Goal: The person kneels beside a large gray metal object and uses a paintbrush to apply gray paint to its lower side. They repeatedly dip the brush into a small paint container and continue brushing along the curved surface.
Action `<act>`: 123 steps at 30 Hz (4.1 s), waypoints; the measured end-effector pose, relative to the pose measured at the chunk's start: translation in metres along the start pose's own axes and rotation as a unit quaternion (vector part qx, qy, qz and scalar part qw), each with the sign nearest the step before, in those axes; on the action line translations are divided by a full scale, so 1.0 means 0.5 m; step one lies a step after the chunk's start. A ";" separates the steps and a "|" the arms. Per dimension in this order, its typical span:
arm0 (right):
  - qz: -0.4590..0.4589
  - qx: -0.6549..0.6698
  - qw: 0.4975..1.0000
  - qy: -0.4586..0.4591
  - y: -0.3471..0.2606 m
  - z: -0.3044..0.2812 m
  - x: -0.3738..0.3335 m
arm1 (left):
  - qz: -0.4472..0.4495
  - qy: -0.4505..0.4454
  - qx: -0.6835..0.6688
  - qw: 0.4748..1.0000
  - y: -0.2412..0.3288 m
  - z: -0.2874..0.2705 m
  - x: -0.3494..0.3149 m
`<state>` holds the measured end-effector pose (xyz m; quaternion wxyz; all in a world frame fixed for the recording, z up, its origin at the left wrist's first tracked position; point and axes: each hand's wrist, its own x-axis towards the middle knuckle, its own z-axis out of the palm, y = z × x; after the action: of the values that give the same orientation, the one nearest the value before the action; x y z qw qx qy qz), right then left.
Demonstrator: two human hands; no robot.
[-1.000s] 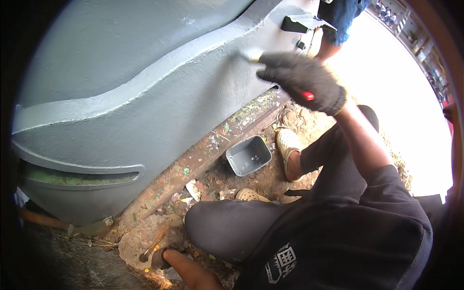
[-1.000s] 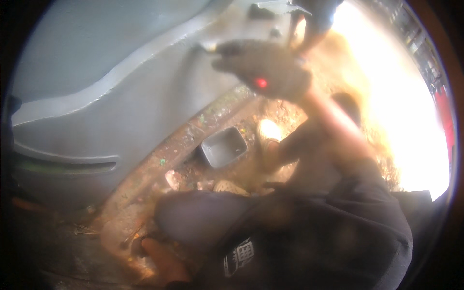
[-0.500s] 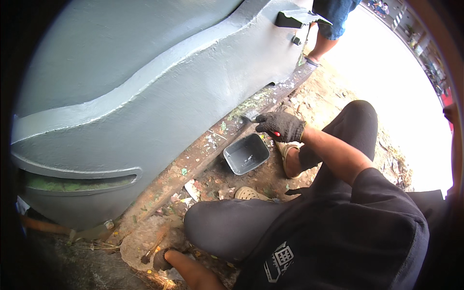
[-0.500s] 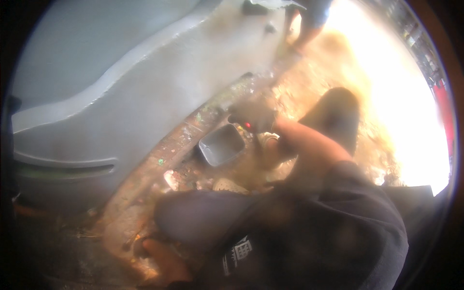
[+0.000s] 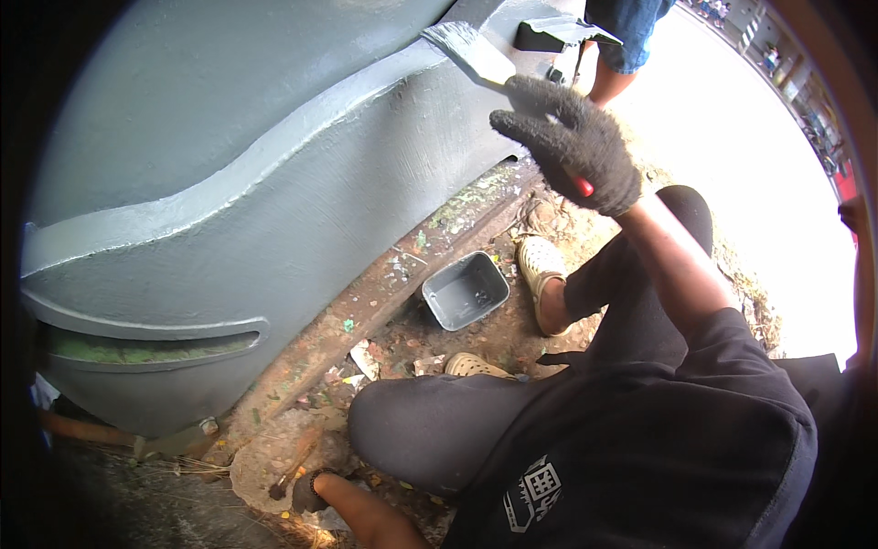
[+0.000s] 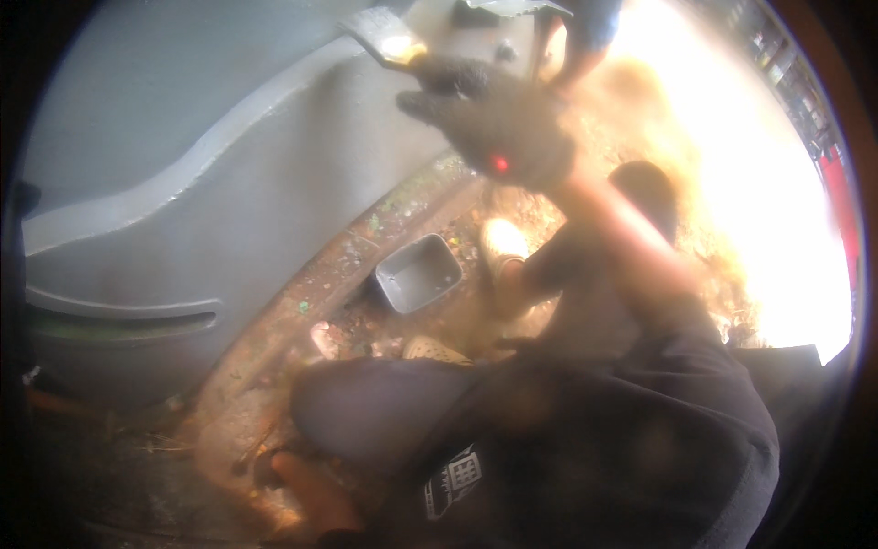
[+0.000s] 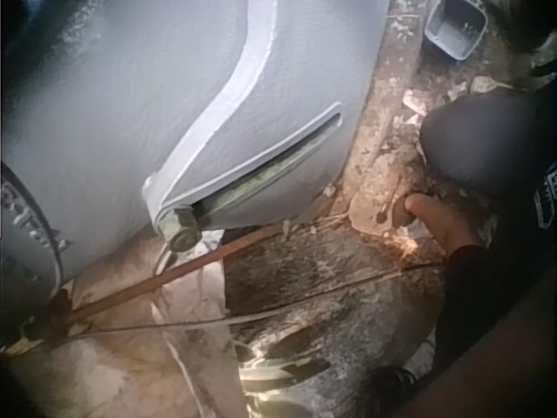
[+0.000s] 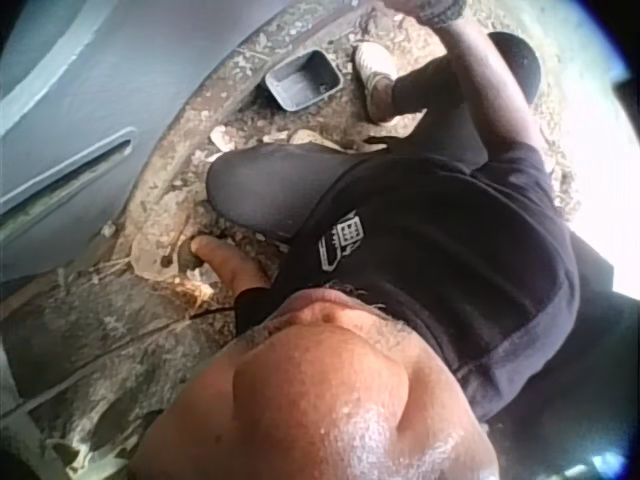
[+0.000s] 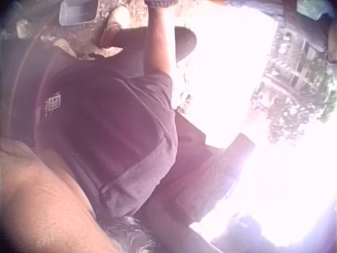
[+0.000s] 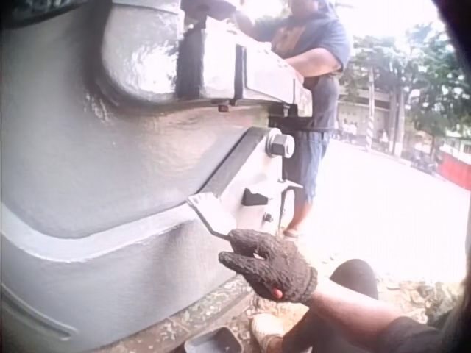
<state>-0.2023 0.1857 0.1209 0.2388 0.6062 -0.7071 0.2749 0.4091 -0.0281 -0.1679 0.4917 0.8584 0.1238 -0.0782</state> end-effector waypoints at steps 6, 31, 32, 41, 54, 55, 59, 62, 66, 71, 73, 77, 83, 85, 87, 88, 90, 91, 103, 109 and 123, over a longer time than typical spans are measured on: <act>-0.051 -0.020 0.987 -0.150 0.096 0.223 -0.190 | -0.004 -0.019 0.005 1.000 -0.008 -0.022 -0.056; -0.003 0.095 0.992 0.079 0.048 0.124 -0.112 | 0.261 0.104 0.371 0.885 -0.094 0.125 0.149; 0.015 0.089 0.993 0.070 0.058 0.158 -0.140 | 0.261 0.096 0.370 0.887 -0.094 0.124 0.137; 0.138 0.113 0.968 -0.176 0.114 0.243 -0.260 | 0.249 0.062 0.369 0.893 -0.102 0.131 0.166; -0.027 0.189 0.971 0.145 0.034 0.020 -0.022 | 0.141 0.083 0.241 0.957 -0.111 0.171 0.228; -0.010 0.189 0.973 0.132 0.044 0.062 -0.047 | 0.152 0.084 0.255 0.951 -0.105 0.160 0.226; 0.088 0.166 0.982 0.024 0.102 0.190 -0.204 | 0.169 0.068 0.296 0.938 -0.116 0.152 0.191; 0.192 0.151 0.965 -0.092 0.142 0.255 -0.292 | 0.173 0.065 0.309 0.933 -0.111 0.151 0.187; 0.179 0.174 0.963 -0.100 0.173 0.230 -0.254 | 0.173 0.059 0.332 0.925 -0.108 0.154 0.187; 0.120 0.261 0.958 -0.003 0.148 0.103 -0.064 | 0.193 0.043 0.385 0.901 -0.107 0.150 0.164; 0.016 0.183 0.980 0.076 0.121 0.019 -0.006 | 0.208 0.035 0.417 0.884 -0.105 0.147 0.153; -0.072 0.120 0.975 0.175 0.095 -0.022 0.002 | 0.252 0.028 0.508 0.823 -0.096 0.129 0.132; 0.119 0.163 0.978 -0.049 0.143 0.185 -0.213 | 0.337 -0.007 0.747 0.572 -0.064 0.092 0.090; 0.165 0.148 0.964 -0.149 0.171 0.222 -0.292 | 0.362 -0.025 0.816 0.450 -0.059 0.079 0.051; 0.132 0.189 0.972 -0.040 0.172 0.241 -0.292 | 0.376 -0.035 0.857 0.351 -0.042 0.062 0.013; 0.114 0.213 0.970 0.016 0.160 0.247 -0.281 | 0.375 -0.035 0.870 0.317 -0.022 0.047 0.001; 0.128 0.235 0.964 -0.011 0.121 0.188 -0.231 | 0.372 -0.036 0.888 0.269 0.000 0.023 -0.016; 0.153 0.253 0.954 -0.046 0.102 0.172 -0.220 | 0.366 -0.036 0.894 0.256 0.017 0.006 -0.006; 0.169 0.362 0.826 -0.399 -0.026 0.340 -0.290 | 0.335 -0.045 0.923 0.184 0.018 -0.025 -0.044; 0.143 0.325 0.830 -0.431 -0.075 0.456 -0.339 | 0.272 -0.010 0.917 0.291 0.007 0.026 0.076; 0.034 0.241 0.845 -0.476 -0.092 0.376 -0.181 | 0.310 -0.089 0.891 0.320 0.006 0.015 0.039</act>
<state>-0.1440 0.1189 -0.0734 -0.2907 0.6765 -0.6654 0.1224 0.4284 -0.0334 -0.1740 -0.5723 0.7440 -0.3397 -0.0595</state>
